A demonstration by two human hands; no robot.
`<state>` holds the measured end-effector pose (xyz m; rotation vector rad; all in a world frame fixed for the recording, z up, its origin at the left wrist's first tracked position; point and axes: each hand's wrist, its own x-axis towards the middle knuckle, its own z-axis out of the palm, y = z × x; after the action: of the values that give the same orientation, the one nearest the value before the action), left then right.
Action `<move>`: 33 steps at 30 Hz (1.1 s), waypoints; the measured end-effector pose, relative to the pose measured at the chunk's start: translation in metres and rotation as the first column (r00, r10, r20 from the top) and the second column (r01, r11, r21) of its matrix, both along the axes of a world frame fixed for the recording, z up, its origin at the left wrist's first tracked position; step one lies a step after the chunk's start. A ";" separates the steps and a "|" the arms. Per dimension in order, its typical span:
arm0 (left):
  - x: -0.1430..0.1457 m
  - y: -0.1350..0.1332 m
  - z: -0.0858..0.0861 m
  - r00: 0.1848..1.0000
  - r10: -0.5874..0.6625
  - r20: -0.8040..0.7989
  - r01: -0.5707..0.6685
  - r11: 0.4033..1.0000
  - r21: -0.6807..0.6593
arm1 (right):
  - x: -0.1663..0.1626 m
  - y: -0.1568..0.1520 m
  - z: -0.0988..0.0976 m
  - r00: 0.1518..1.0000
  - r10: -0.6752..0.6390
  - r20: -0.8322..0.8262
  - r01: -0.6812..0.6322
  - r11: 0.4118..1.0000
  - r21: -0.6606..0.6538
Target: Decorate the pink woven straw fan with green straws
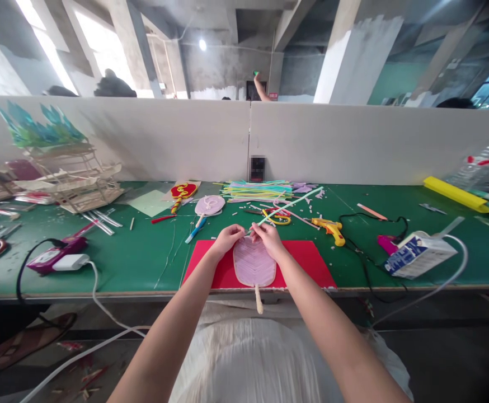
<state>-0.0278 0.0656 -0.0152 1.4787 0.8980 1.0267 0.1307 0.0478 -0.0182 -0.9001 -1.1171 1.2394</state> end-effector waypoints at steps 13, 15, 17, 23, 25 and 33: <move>0.001 -0.003 0.004 0.997 -0.082 -0.014 0.081 0.996 -0.027 | 0.001 0.004 -0.006 0.999 -0.017 0.046 0.014 0.998 0.058; 0.001 -0.002 0.004 0.997 -0.073 -0.010 0.073 0.996 -0.046 | 0.001 0.004 -0.006 0.998 -0.025 0.049 0.023 0.998 0.055; 0.001 -0.002 0.003 0.998 -0.063 -0.013 0.062 0.997 -0.054 | 0.000 0.003 -0.006 0.998 -0.027 0.049 0.024 0.998 0.054; 0.002 -0.003 0.001 0.999 -0.038 0.024 0.039 0.999 -0.027 | -0.001 0.002 -0.003 0.998 -0.024 0.060 0.020 0.998 0.057; 0.003 -0.003 0.001 0.999 -0.025 0.041 0.027 0.999 -0.047 | -0.002 0.002 -0.002 0.998 -0.026 0.055 0.023 0.998 0.055; 0.006 -0.002 -0.002 0.980 -0.189 -0.061 0.189 0.982 -0.006 | 0.000 0.004 -0.004 0.997 -0.063 0.050 0.060 0.996 0.070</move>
<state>-0.0219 0.0639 -0.0174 1.5697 0.7831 0.8453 0.1307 0.0517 -0.0223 -0.9129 -1.1577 1.1268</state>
